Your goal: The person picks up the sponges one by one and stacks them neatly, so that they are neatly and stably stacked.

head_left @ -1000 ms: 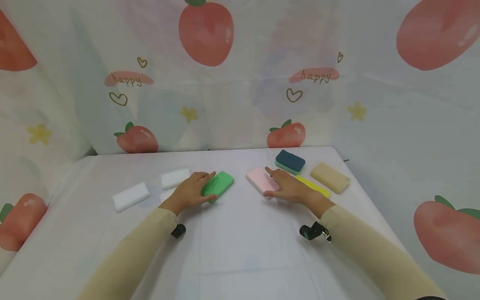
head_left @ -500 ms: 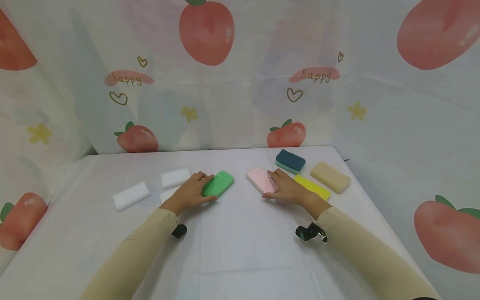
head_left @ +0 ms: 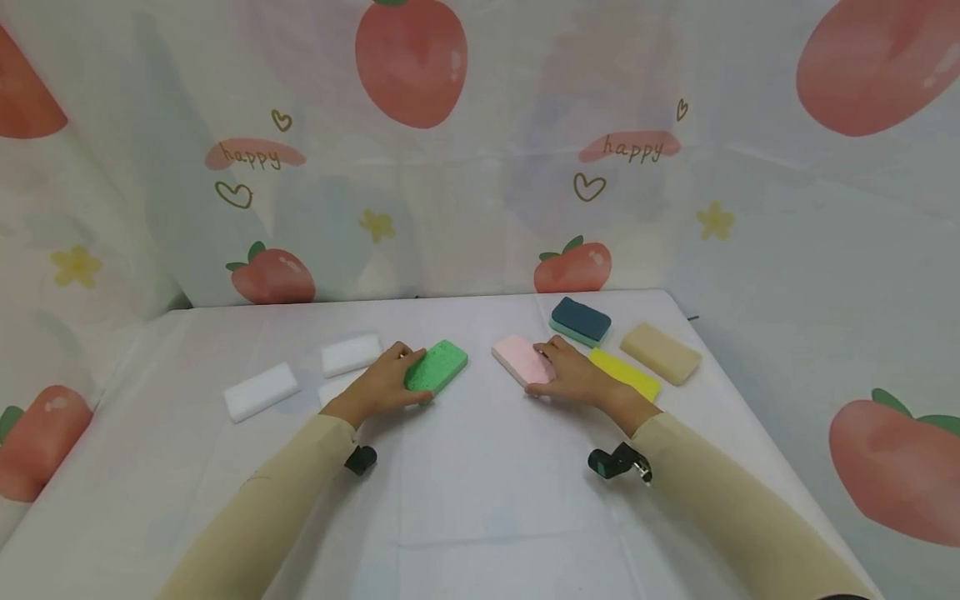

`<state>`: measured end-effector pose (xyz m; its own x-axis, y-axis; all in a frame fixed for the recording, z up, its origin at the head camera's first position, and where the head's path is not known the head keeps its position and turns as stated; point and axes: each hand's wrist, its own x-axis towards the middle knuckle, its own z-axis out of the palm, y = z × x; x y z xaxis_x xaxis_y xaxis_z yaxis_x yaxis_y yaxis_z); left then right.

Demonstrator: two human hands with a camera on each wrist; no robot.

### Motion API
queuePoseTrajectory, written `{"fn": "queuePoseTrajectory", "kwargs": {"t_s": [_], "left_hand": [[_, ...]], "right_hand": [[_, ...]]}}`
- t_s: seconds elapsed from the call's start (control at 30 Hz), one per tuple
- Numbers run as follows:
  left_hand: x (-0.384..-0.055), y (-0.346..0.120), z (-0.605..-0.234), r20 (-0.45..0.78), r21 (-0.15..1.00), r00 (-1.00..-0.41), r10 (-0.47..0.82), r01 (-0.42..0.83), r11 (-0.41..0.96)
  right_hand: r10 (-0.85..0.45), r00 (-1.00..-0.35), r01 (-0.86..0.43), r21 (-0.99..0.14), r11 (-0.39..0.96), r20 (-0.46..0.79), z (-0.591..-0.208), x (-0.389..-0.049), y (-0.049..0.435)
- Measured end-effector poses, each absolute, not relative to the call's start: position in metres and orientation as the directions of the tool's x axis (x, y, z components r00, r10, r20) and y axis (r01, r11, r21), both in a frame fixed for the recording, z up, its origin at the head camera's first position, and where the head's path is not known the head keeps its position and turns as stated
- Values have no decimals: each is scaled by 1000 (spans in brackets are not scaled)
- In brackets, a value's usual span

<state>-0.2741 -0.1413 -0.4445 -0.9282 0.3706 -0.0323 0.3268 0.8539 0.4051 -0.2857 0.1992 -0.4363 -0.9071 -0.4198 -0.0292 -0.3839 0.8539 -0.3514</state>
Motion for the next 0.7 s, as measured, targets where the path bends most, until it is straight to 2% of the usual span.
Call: {"fn": "queuePoseTrajectory", "kwargs": {"t_s": [0.17, 0.7], "left_hand": [[-278, -141, -445, -61, 419, -933, 355, 298, 857], [-280, -139, -445, -43, 443, -937, 347, 293, 847]], "right_hand": [[-405, -914, -364, -384, 849, -27, -438, -286, 199], [-332, -940, -258, -477, 840, -77, -441, -289, 200]]}}
